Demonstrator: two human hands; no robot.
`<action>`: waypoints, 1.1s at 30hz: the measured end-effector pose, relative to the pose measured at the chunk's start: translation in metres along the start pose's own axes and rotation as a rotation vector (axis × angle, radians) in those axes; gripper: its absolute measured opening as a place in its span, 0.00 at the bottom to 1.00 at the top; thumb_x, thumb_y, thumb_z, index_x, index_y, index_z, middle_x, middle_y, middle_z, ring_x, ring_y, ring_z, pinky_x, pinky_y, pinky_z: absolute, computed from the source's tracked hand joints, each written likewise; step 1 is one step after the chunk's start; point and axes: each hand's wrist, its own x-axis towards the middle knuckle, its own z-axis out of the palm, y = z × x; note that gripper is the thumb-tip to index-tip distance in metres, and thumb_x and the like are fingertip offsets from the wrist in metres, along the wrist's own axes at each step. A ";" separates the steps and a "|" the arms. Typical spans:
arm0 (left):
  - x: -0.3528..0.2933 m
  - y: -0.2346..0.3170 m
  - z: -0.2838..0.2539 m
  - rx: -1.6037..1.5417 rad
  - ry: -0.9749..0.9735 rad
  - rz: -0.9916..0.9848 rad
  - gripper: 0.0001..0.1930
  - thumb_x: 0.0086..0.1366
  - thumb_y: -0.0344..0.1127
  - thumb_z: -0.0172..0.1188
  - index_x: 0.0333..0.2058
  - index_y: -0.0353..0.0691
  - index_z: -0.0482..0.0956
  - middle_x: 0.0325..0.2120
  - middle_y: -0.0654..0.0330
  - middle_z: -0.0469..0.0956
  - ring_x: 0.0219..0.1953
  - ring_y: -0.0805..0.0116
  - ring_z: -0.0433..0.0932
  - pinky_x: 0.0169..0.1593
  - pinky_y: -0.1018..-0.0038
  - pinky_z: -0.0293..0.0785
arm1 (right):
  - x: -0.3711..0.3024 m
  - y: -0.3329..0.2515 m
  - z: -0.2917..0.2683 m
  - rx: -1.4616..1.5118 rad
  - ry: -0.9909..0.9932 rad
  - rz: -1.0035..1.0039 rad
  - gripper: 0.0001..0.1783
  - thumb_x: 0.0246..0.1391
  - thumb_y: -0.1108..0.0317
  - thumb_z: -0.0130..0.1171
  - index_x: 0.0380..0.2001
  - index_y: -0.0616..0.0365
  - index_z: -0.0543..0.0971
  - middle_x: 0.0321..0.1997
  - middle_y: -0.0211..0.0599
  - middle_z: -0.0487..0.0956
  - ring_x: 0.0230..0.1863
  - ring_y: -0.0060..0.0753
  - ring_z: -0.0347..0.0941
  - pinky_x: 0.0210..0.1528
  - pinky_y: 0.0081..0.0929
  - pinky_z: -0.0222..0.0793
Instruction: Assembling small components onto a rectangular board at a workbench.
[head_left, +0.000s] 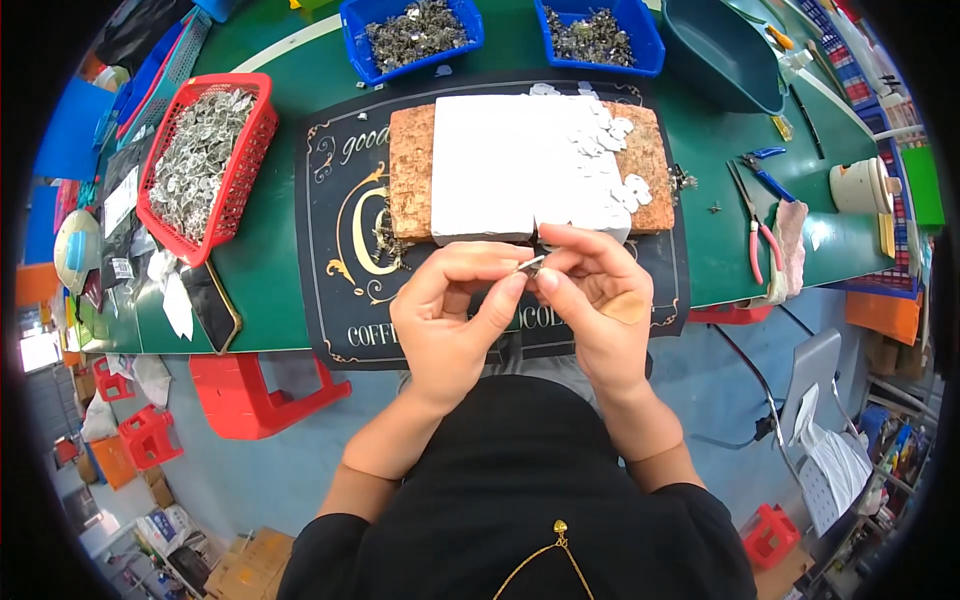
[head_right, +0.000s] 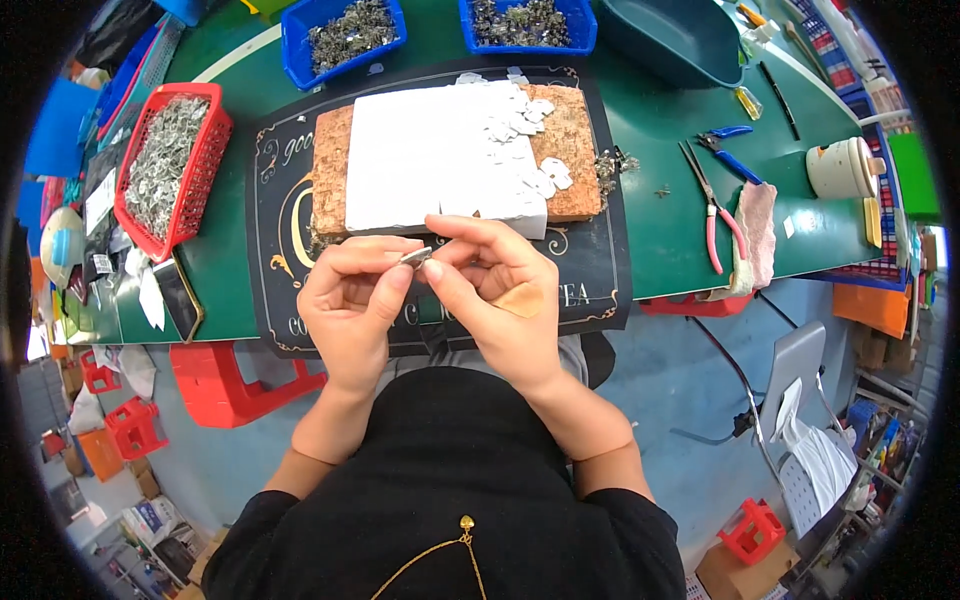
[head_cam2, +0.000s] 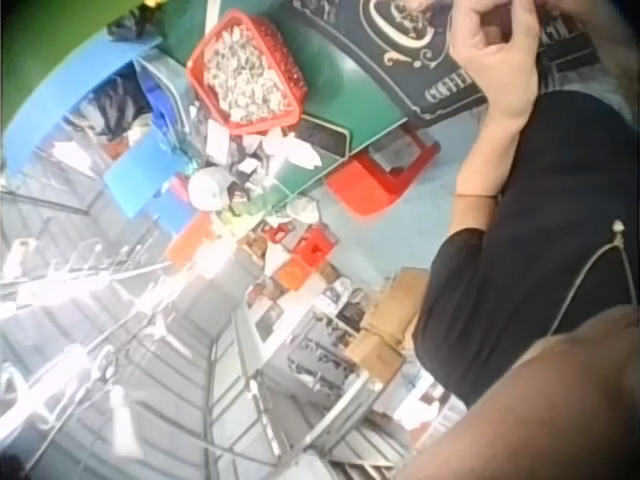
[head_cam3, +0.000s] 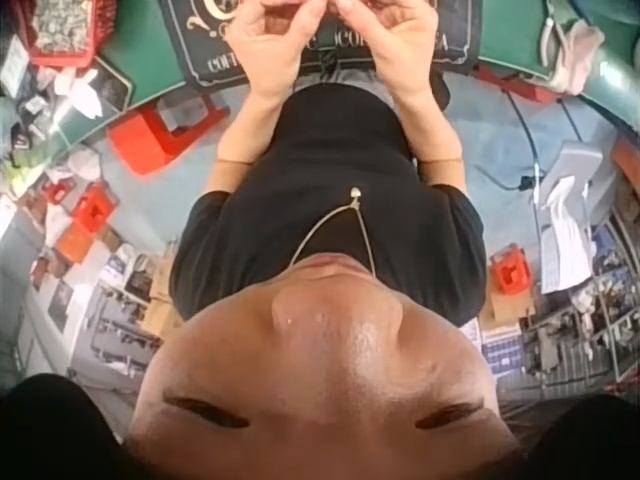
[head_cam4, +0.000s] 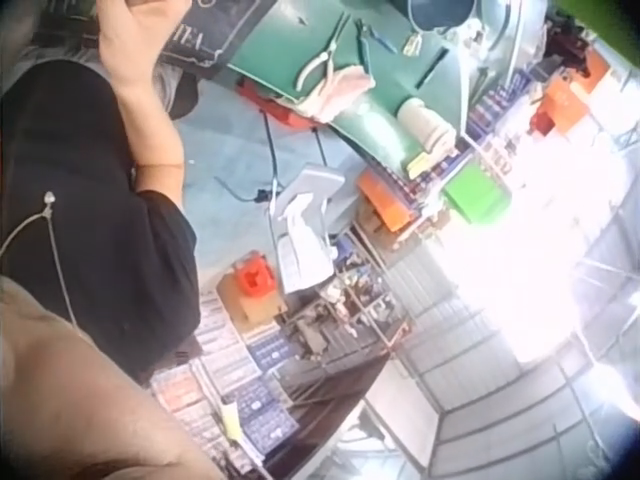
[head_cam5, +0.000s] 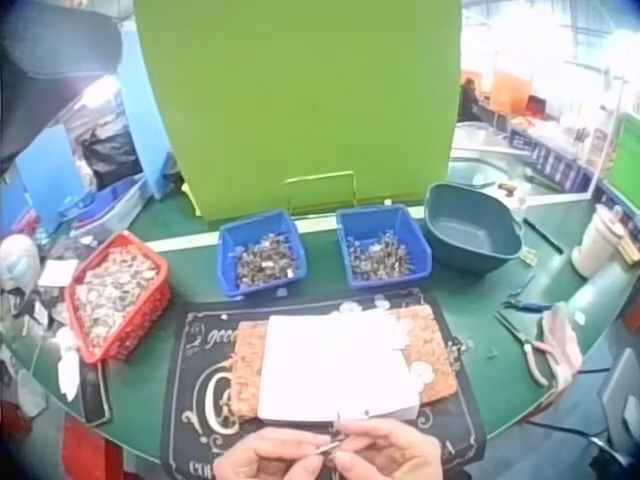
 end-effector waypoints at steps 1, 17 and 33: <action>-0.001 -0.001 -0.001 0.048 -0.003 0.062 0.06 0.58 0.18 0.61 0.36 0.30 0.76 0.37 0.50 0.79 0.43 0.65 0.79 0.48 0.73 0.76 | 0.000 0.002 0.001 -0.005 0.000 -0.019 0.19 0.54 0.80 0.58 0.51 0.70 0.72 0.34 0.35 0.79 0.36 0.20 0.75 0.39 0.17 0.71; -0.003 0.000 -0.013 0.189 -0.011 0.108 0.08 0.55 0.16 0.60 0.35 0.28 0.77 0.34 0.53 0.79 0.37 0.69 0.79 0.42 0.77 0.76 | 0.002 0.005 0.001 -0.725 -0.125 -0.530 0.16 0.46 0.87 0.61 0.41 0.68 0.79 0.34 0.37 0.79 0.33 0.21 0.74 0.34 0.16 0.68; -0.009 -0.010 -0.021 0.197 -0.049 0.142 0.06 0.60 0.20 0.59 0.37 0.29 0.75 0.34 0.55 0.75 0.36 0.71 0.76 0.39 0.79 0.73 | -0.004 0.003 0.004 -0.416 -0.193 -0.087 0.12 0.49 0.84 0.61 0.39 0.68 0.76 0.37 0.35 0.75 0.37 0.21 0.72 0.42 0.18 0.70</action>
